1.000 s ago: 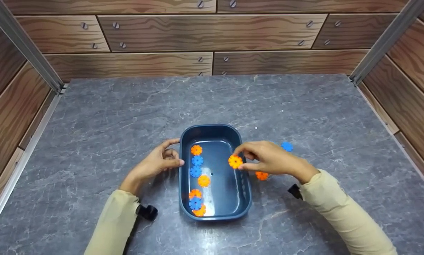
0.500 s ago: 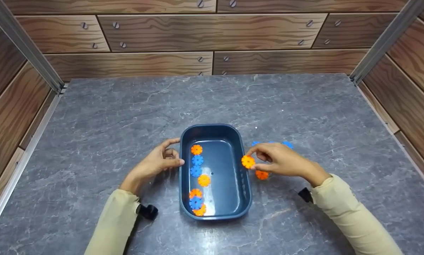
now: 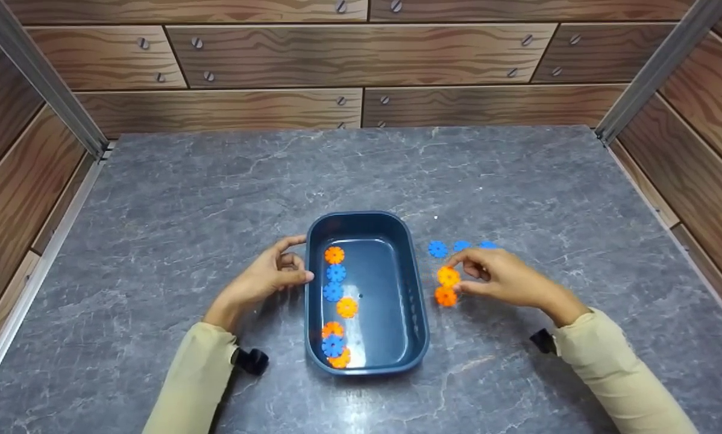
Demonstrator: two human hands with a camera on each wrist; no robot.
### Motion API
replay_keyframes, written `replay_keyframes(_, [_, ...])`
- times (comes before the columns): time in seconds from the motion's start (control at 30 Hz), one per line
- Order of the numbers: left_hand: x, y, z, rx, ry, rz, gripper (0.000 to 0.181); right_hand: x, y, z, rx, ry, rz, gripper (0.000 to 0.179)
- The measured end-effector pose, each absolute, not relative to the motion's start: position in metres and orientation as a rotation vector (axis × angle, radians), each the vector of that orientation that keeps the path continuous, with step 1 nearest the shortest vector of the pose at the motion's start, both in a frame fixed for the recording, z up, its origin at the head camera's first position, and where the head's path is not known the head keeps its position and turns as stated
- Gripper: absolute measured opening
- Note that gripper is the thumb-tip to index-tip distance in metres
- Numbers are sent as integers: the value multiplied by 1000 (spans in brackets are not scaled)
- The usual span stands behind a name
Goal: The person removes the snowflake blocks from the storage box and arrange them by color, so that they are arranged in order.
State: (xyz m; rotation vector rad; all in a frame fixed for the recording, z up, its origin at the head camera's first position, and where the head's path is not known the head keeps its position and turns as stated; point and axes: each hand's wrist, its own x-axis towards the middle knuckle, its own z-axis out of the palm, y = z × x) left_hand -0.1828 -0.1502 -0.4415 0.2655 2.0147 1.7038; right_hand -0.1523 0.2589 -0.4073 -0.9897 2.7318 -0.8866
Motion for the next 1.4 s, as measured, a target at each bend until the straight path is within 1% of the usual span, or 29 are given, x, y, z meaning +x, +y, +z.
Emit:
replay_keyframes(0.33, [-183, -151, -441, 286, 1998, 1715, 76, -153, 274, -416, -853, 2702, -843, 26])
replay_keyframes(0.47, [-183, -151, -442, 284, 1997, 1713, 76, -154, 280, -421, -817, 2699, -814, 24])
replay_keyframes(1.4, [-184, -151, -443, 296, 1984, 1725, 76, -151, 300, -432, -743, 2768, -564, 23])
